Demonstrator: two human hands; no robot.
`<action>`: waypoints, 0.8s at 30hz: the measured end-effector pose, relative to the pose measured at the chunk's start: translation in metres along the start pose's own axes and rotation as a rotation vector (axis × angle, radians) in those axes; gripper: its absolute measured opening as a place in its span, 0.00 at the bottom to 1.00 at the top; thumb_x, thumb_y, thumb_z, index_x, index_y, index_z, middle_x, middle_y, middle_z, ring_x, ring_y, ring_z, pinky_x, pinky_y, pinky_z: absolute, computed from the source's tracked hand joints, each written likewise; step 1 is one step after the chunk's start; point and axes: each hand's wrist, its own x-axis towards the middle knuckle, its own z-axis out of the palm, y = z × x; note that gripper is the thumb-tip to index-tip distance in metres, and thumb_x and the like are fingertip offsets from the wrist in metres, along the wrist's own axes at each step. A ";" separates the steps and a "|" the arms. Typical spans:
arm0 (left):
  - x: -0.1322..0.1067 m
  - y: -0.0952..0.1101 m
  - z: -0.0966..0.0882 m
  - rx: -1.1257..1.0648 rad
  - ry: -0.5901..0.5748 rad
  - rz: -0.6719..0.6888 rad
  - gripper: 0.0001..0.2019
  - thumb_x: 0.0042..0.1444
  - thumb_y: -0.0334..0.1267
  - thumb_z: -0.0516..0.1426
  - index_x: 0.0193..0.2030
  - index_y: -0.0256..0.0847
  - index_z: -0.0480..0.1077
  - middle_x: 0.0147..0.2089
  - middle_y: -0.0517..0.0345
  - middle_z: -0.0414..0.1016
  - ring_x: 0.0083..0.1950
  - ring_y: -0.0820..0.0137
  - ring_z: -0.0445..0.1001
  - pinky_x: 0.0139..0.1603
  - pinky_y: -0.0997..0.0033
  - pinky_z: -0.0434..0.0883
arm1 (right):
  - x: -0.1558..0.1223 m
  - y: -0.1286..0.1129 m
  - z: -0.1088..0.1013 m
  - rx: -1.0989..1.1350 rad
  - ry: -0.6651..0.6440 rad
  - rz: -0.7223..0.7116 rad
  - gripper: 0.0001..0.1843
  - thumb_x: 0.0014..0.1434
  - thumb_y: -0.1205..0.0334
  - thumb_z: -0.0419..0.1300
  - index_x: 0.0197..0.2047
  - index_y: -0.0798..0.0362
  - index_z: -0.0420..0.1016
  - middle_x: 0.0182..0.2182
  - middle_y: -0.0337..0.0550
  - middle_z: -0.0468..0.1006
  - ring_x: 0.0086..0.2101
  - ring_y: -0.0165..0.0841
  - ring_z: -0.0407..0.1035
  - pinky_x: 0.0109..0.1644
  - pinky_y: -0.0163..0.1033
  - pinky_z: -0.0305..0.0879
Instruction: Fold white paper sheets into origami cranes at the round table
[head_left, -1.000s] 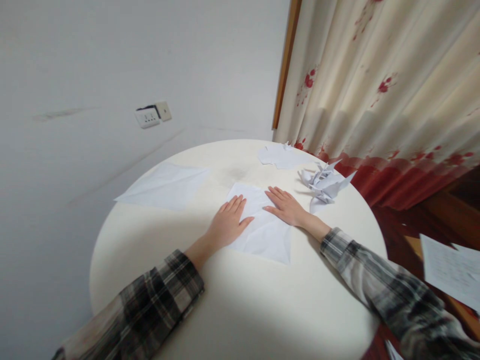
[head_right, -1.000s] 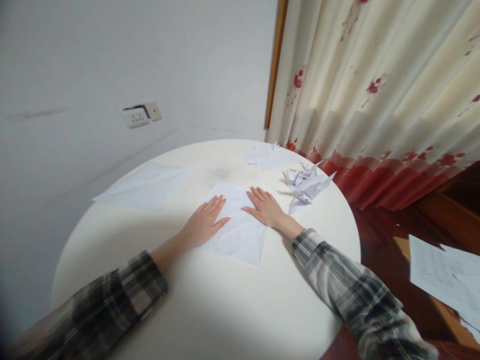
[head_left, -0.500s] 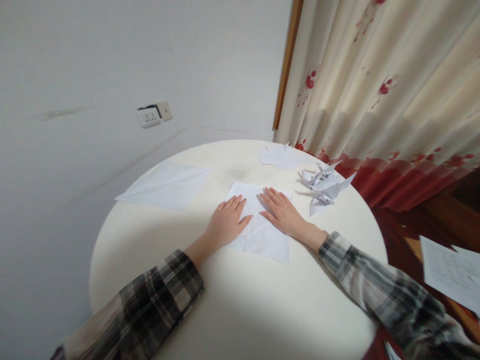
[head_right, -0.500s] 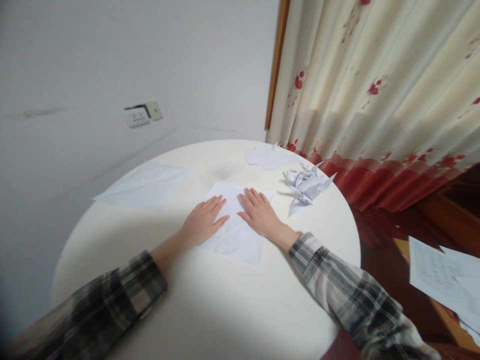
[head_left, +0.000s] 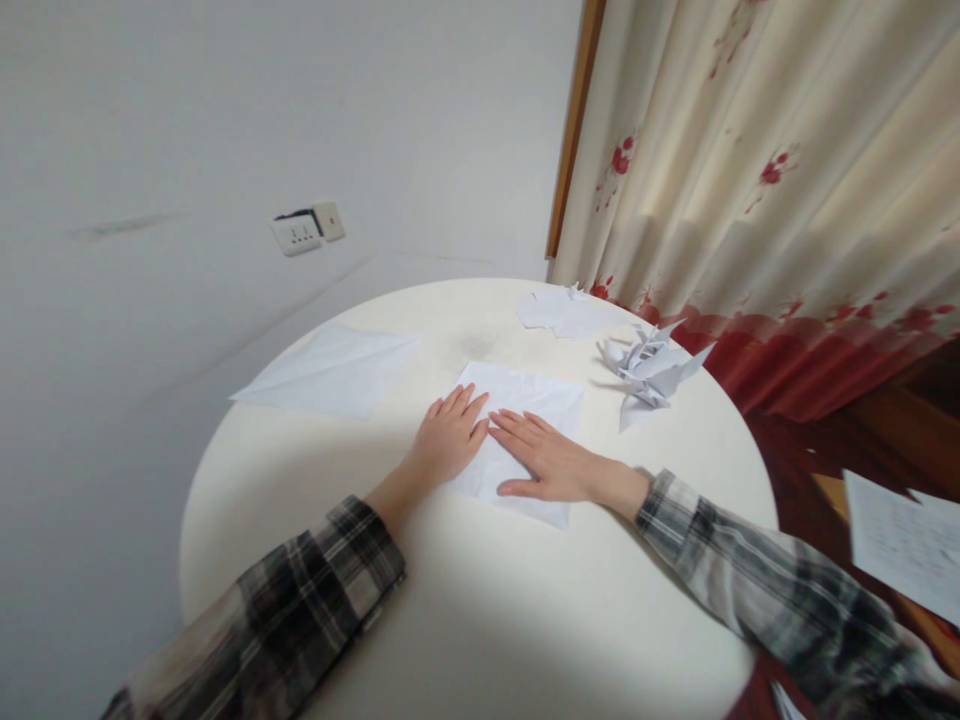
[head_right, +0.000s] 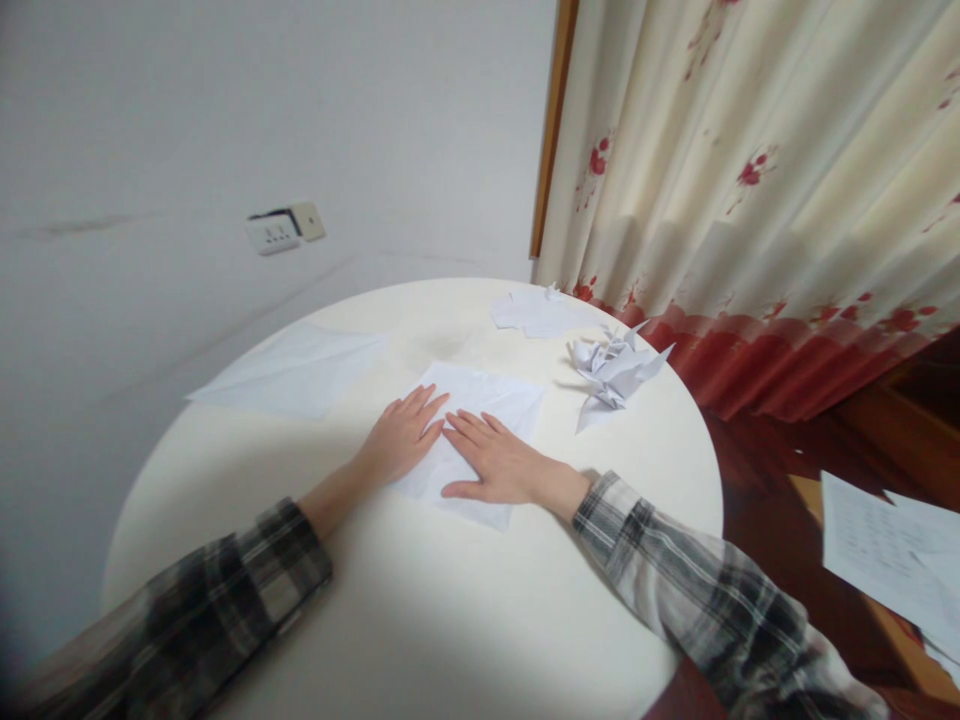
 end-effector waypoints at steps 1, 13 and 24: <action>0.000 -0.001 0.001 -0.003 0.029 -0.048 0.22 0.59 0.42 0.45 0.59 0.36 0.58 0.63 0.44 0.57 0.63 0.57 0.56 0.58 0.55 0.58 | 0.000 0.000 0.000 0.006 -0.004 0.000 0.44 0.55 0.37 0.45 0.65 0.60 0.43 0.63 0.58 0.45 0.63 0.42 0.37 0.64 0.53 0.38; 0.014 -0.014 -0.012 -0.620 0.148 -0.514 0.29 0.51 0.36 0.54 0.59 0.32 0.52 0.56 0.40 0.64 0.42 0.65 0.73 0.48 0.63 0.69 | -0.001 0.002 -0.003 0.050 0.016 0.003 0.42 0.54 0.38 0.48 0.63 0.57 0.48 0.63 0.56 0.47 0.63 0.41 0.39 0.64 0.52 0.39; 0.019 -0.019 -0.013 -0.912 0.174 -0.626 0.24 0.47 0.32 0.55 0.53 0.36 0.59 0.55 0.41 0.65 0.49 0.62 0.71 0.49 0.60 0.68 | -0.003 0.006 0.000 0.078 0.023 -0.024 0.40 0.53 0.39 0.51 0.63 0.54 0.50 0.63 0.54 0.48 0.62 0.41 0.41 0.63 0.52 0.41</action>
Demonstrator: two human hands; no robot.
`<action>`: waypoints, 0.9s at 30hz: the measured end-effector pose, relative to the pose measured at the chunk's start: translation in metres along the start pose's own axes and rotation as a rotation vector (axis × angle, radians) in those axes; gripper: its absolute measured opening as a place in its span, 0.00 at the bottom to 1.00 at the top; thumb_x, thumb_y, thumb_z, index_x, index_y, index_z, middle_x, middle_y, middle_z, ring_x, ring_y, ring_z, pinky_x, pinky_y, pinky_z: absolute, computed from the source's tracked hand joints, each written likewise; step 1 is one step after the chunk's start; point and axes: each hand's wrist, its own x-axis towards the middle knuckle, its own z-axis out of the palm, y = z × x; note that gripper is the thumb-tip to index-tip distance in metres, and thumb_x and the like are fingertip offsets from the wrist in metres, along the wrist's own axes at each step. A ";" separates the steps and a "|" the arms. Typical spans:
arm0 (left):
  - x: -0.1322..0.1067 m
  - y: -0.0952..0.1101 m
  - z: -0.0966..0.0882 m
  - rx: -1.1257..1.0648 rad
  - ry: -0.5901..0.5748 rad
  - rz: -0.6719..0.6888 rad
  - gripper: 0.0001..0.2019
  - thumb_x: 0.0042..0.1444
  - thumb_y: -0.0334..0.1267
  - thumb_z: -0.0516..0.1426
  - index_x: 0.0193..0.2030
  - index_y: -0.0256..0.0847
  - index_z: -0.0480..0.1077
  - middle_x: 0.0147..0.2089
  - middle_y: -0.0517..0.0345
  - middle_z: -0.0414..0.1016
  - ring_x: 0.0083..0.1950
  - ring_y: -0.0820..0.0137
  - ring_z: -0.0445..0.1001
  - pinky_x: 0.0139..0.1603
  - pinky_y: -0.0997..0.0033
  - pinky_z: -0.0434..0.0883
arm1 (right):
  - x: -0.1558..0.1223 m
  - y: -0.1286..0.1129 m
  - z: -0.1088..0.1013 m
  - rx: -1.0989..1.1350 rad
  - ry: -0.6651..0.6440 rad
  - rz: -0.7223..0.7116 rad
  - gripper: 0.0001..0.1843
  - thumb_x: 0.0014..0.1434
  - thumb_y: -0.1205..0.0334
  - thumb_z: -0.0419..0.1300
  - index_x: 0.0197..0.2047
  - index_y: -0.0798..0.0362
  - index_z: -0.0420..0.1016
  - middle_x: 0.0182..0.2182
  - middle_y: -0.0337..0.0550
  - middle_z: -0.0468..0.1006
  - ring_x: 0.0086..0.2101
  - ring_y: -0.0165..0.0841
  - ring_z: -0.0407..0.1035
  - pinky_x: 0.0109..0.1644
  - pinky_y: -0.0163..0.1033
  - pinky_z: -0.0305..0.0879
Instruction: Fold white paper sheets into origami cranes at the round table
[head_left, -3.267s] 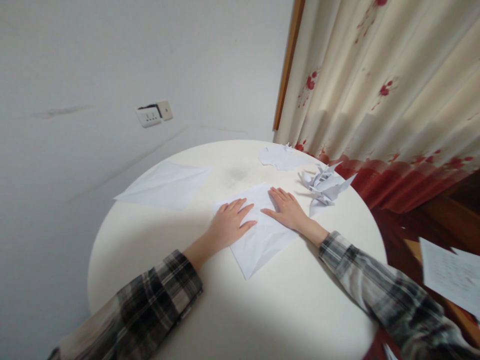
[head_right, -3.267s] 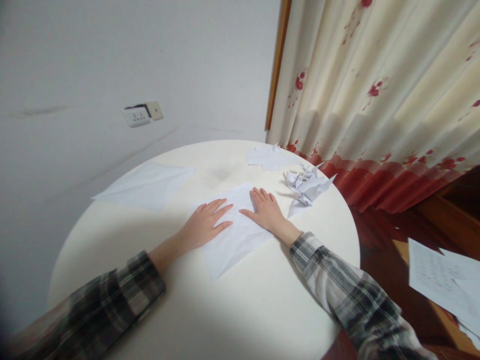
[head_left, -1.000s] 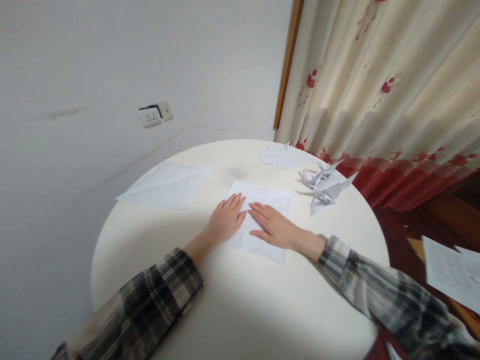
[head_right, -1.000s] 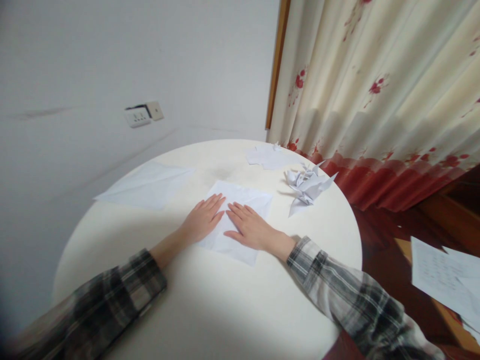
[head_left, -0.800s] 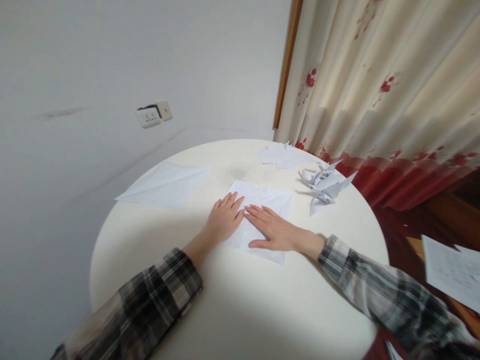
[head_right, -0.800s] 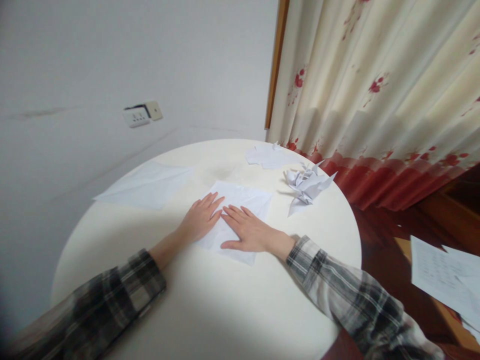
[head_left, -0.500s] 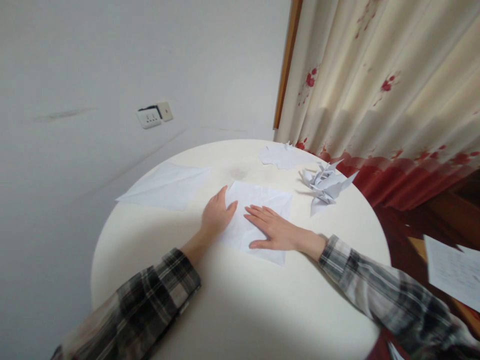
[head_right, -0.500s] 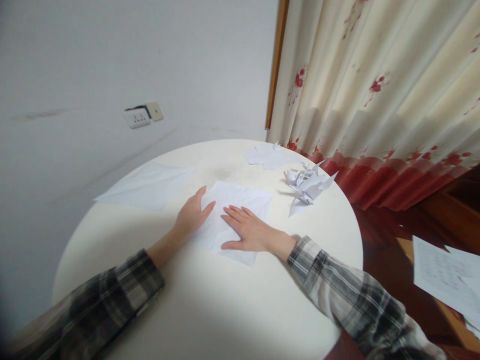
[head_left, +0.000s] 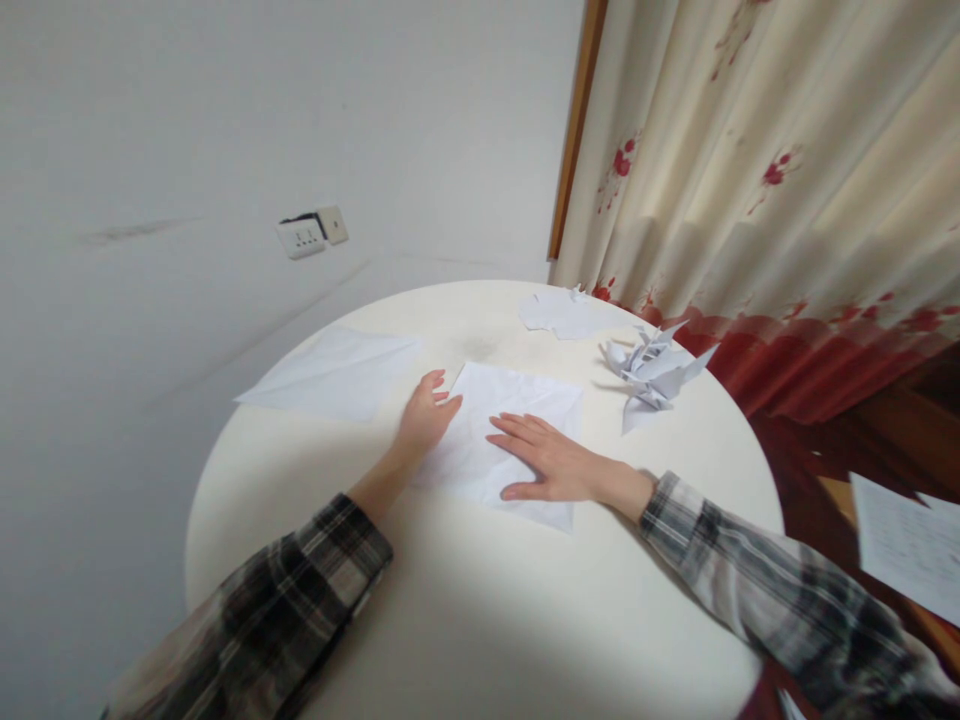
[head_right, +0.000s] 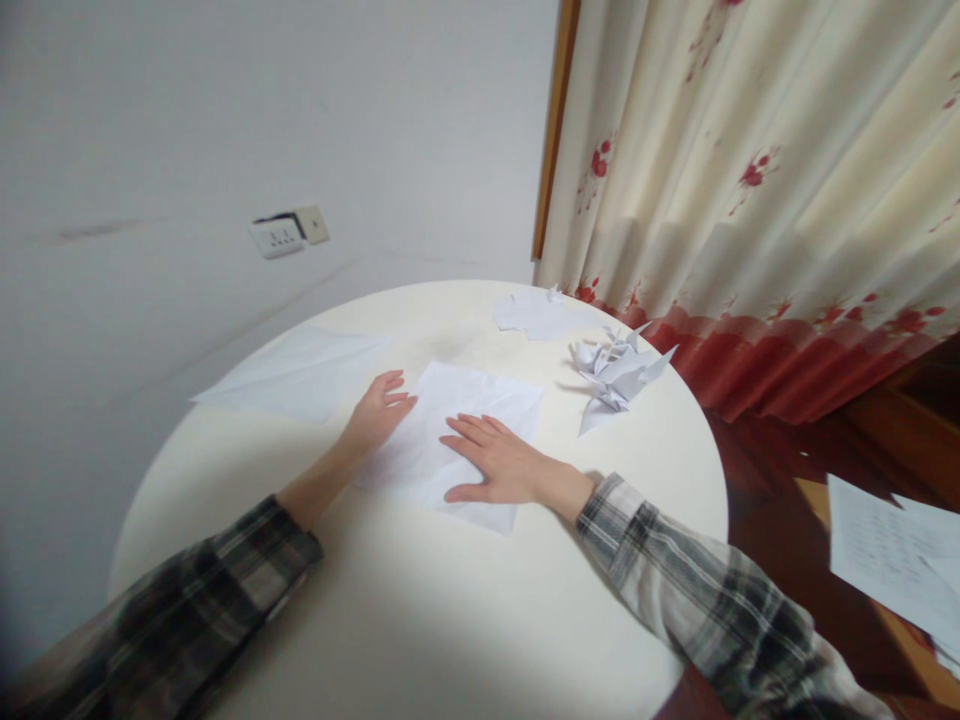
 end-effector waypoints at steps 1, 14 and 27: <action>0.000 0.001 0.000 -0.041 0.006 -0.010 0.23 0.47 0.31 0.55 0.53 0.36 0.60 0.55 0.41 0.65 0.49 0.63 0.71 0.49 0.61 0.68 | 0.000 0.000 0.000 0.003 0.001 -0.001 0.40 0.53 0.39 0.51 0.62 0.54 0.51 0.63 0.54 0.48 0.62 0.41 0.41 0.63 0.52 0.41; -0.005 0.002 -0.015 -0.190 -0.289 -0.232 0.14 0.37 0.44 0.62 0.29 0.34 0.74 0.26 0.55 0.76 0.24 0.68 0.72 0.23 0.73 0.67 | -0.003 0.003 0.003 0.010 0.065 -0.043 0.39 0.53 0.41 0.53 0.61 0.56 0.54 0.62 0.56 0.52 0.61 0.41 0.45 0.63 0.51 0.45; 0.019 -0.013 -0.031 -0.483 0.396 -0.202 0.13 0.52 0.37 0.55 0.42 0.30 0.67 0.41 0.48 0.75 0.37 0.68 0.74 0.38 0.69 0.73 | -0.007 0.004 -0.002 0.151 0.547 -0.001 0.15 0.61 0.60 0.49 0.50 0.52 0.65 0.50 0.49 0.68 0.51 0.34 0.62 0.56 0.45 0.60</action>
